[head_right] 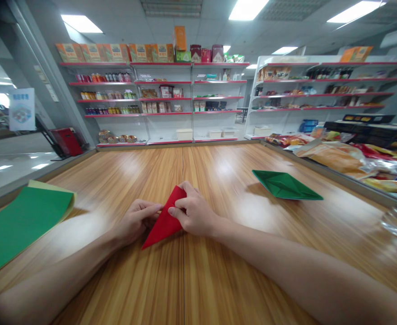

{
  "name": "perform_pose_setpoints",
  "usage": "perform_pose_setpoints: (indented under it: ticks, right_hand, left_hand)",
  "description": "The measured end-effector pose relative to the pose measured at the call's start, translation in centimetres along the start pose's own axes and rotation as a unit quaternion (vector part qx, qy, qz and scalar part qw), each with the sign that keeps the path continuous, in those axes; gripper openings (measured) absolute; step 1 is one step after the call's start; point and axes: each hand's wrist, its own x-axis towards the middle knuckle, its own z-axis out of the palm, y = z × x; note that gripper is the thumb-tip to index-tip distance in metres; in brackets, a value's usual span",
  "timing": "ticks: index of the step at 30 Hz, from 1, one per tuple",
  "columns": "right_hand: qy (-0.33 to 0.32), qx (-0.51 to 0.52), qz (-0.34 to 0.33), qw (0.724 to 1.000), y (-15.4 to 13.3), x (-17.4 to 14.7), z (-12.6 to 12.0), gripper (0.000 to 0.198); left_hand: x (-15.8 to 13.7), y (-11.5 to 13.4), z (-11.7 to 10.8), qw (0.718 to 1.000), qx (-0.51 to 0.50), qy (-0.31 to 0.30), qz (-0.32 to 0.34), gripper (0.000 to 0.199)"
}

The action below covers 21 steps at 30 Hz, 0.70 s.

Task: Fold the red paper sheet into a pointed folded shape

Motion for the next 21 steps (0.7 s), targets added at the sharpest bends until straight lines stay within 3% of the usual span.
perform_pose_setpoints:
  ticks: [13,21]
  right_hand:
    - [-0.043,-0.034,-0.022,0.998,-0.26,-0.12,-0.19,0.034]
    - [-0.048,-0.052,-0.02,0.997,-0.16,-0.13,-0.21,0.036]
  left_hand:
    - [-0.23,0.24,0.13,0.988,0.145,0.017,0.04,0.033]
    - [-0.4,0.77,0.74,0.984,0.159,0.06,0.048,0.032]
